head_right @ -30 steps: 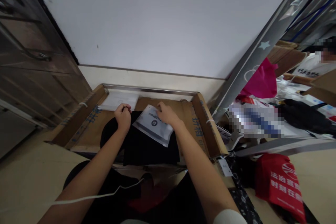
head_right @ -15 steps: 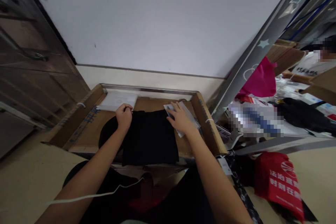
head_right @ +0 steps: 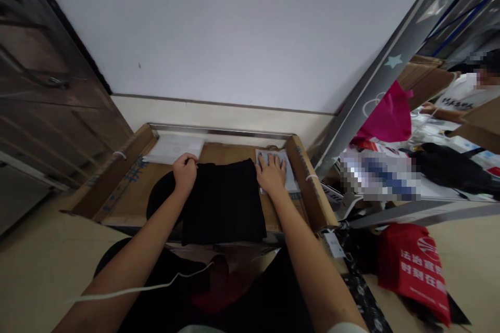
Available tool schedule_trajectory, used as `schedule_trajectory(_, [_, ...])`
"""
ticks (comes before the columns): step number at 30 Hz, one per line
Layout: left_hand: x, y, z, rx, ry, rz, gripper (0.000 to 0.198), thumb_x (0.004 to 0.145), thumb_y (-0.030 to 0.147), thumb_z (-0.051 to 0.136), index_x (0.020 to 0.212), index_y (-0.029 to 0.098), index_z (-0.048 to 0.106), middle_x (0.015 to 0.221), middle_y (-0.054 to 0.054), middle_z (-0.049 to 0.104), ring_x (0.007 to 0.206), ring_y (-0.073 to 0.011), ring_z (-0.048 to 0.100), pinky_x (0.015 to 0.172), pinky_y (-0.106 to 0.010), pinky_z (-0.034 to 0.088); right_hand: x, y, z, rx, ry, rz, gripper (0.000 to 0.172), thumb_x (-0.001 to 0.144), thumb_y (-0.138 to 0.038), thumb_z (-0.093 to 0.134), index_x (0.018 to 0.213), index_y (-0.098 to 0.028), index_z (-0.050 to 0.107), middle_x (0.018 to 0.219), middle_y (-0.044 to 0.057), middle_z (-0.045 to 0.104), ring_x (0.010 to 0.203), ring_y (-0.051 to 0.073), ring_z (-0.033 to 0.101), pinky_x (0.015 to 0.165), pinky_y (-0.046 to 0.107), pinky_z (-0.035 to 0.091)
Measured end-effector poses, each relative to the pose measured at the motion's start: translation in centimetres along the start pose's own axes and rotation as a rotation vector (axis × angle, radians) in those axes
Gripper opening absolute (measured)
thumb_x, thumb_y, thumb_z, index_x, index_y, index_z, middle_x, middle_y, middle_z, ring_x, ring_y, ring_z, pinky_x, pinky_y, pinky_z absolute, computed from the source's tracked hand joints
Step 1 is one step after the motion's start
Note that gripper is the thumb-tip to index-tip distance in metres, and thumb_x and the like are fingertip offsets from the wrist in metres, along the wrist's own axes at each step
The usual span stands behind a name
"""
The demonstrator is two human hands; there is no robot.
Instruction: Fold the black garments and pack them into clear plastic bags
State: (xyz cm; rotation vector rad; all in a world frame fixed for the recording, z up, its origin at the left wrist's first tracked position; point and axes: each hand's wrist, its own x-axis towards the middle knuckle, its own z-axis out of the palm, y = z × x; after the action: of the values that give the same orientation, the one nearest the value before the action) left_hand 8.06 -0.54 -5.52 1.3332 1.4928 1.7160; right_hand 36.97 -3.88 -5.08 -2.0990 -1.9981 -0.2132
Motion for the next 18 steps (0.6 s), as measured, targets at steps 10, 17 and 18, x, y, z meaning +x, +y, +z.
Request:
schedule_trajectory(10, [-0.1, 0.0, -0.1, 0.03, -0.028, 0.02, 0.02, 0.074, 0.013, 0.047, 0.064, 0.022, 0.062, 0.062, 0.001, 0.059, 0.068, -0.0183, 0.059, 0.068, -0.029, 0.045, -0.8, 0.6, -0.2, -0.062, 0.009, -0.038, 0.054, 0.102, -0.046, 0.037, 0.151, -0.026, 0.049, 0.159, 0.014, 0.043, 0.148, 0.036, 0.033, 0.12, 0.06, 0.015])
schedule_trajectory(17, [-0.1, -0.3, 0.1, 0.043, -0.055, 0.018, 0.021, 0.073, 0.012, 0.046, 0.064, 0.022, 0.062, 0.061, 0.001, 0.059, 0.067, -0.0186, 0.058, 0.066, -0.029, 0.045, 0.2, 0.5, 0.0, -0.028, -0.005, -0.027, 0.054, 0.101, -0.046, 0.04, 0.15, -0.025, 0.05, 0.158, 0.014, 0.045, 0.148, 0.036, 0.034, 0.119, 0.061, 0.017])
schedule_trajectory(18, [-0.1, -0.3, 0.1, 0.043, -0.056, 0.019, 0.021, 0.073, 0.012, 0.046, 0.064, 0.022, 0.062, 0.061, 0.001, 0.059, 0.067, -0.0186, 0.058, 0.067, -0.029, 0.045, 0.3, 0.5, 0.0, -0.02, -0.004, -0.025, 0.054, 0.101, -0.046, 0.04, 0.15, -0.025, 0.05, 0.157, 0.015, 0.046, 0.148, 0.036, 0.034, 0.119, 0.062, 0.017])
